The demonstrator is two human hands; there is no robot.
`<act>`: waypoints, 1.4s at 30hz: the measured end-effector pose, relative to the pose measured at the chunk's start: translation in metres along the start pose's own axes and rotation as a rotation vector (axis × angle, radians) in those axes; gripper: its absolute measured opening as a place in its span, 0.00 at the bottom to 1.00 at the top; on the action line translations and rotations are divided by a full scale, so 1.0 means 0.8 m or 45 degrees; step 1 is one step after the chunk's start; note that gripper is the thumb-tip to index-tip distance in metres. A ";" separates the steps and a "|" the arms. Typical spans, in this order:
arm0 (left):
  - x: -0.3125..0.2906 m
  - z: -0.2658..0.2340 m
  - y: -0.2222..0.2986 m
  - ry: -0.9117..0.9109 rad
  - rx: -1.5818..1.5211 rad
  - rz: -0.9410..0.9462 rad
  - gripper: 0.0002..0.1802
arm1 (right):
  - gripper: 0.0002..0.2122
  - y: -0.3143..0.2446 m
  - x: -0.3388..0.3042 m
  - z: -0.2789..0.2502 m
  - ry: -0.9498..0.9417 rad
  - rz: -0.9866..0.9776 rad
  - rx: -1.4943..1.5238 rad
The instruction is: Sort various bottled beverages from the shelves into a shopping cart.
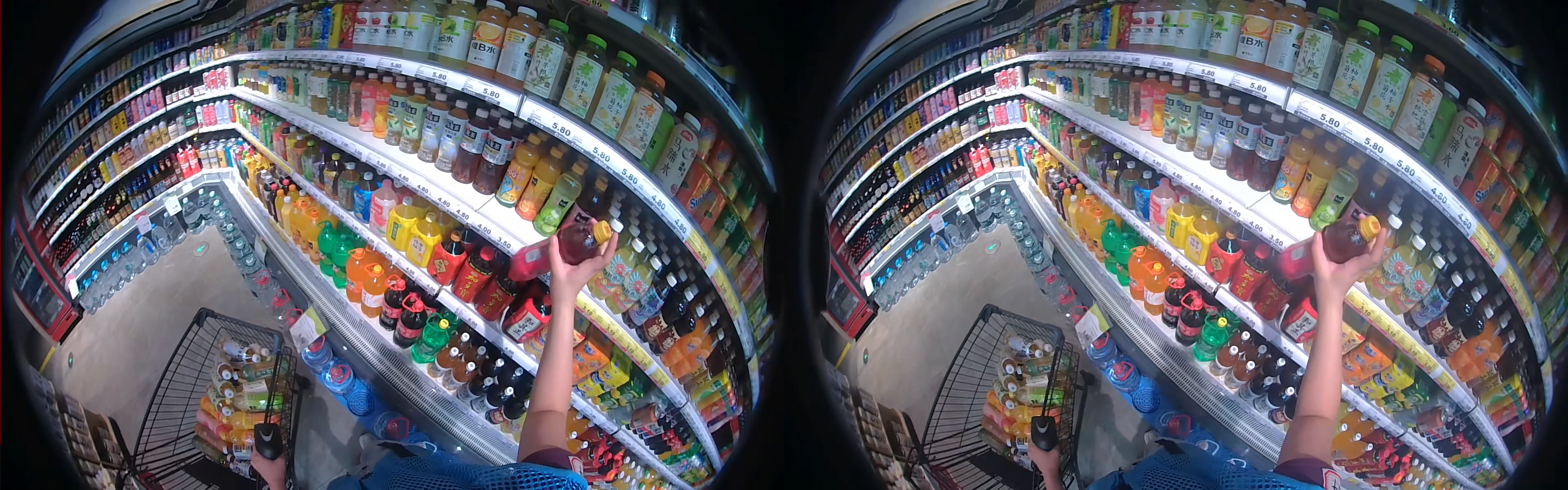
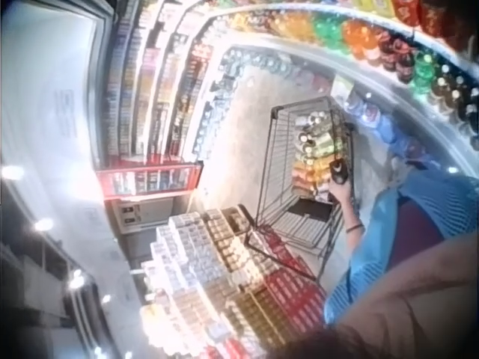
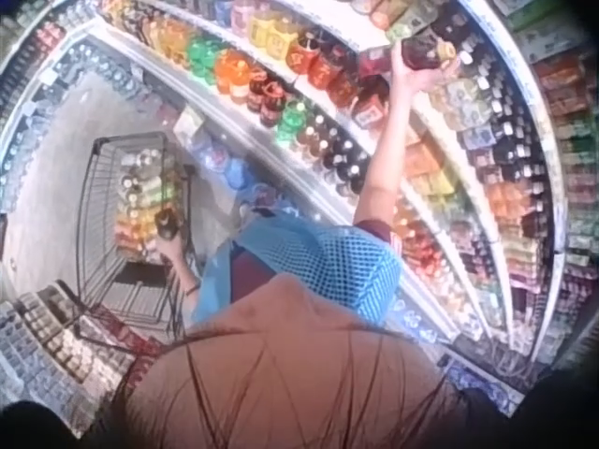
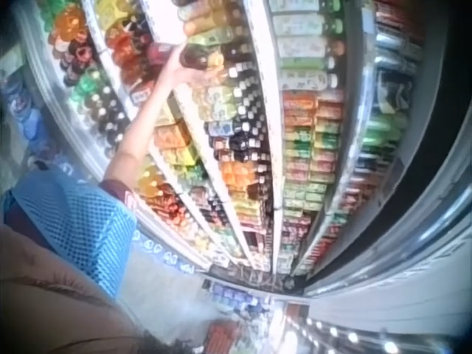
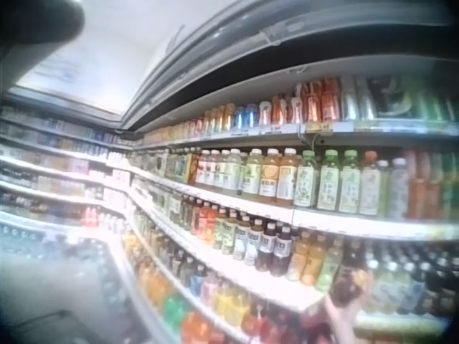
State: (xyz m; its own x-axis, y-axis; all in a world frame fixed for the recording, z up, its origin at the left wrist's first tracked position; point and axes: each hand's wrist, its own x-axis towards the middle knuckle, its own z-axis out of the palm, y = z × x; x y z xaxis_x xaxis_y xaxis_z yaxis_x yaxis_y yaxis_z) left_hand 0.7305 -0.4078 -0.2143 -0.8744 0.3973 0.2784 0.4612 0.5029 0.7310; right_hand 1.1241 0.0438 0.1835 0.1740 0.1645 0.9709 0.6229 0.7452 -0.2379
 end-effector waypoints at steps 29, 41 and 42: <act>-0.171 -0.221 0.221 -0.421 -0.049 0.145 0.27 | 0.35 -0.386 -0.330 -0.080 -1.587 1.005 1.623; -0.304 -0.242 0.235 -0.164 -0.032 -0.279 0.23 | 0.29 -0.362 -0.458 -0.084 -1.974 1.025 1.336; -0.326 -0.245 0.231 -0.157 -0.018 -0.300 0.23 | 0.29 -0.364 -0.472 -0.084 -1.900 0.839 1.311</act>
State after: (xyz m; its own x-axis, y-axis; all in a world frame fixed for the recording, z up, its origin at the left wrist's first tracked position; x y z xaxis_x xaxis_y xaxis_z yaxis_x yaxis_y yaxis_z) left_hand 1.0146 -0.5687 -0.0299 -0.9321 0.3616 0.0224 0.2444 0.5821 0.7755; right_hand 0.9282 -0.2784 -0.1155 -0.8825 0.4558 0.1163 0.0234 0.2893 -0.9569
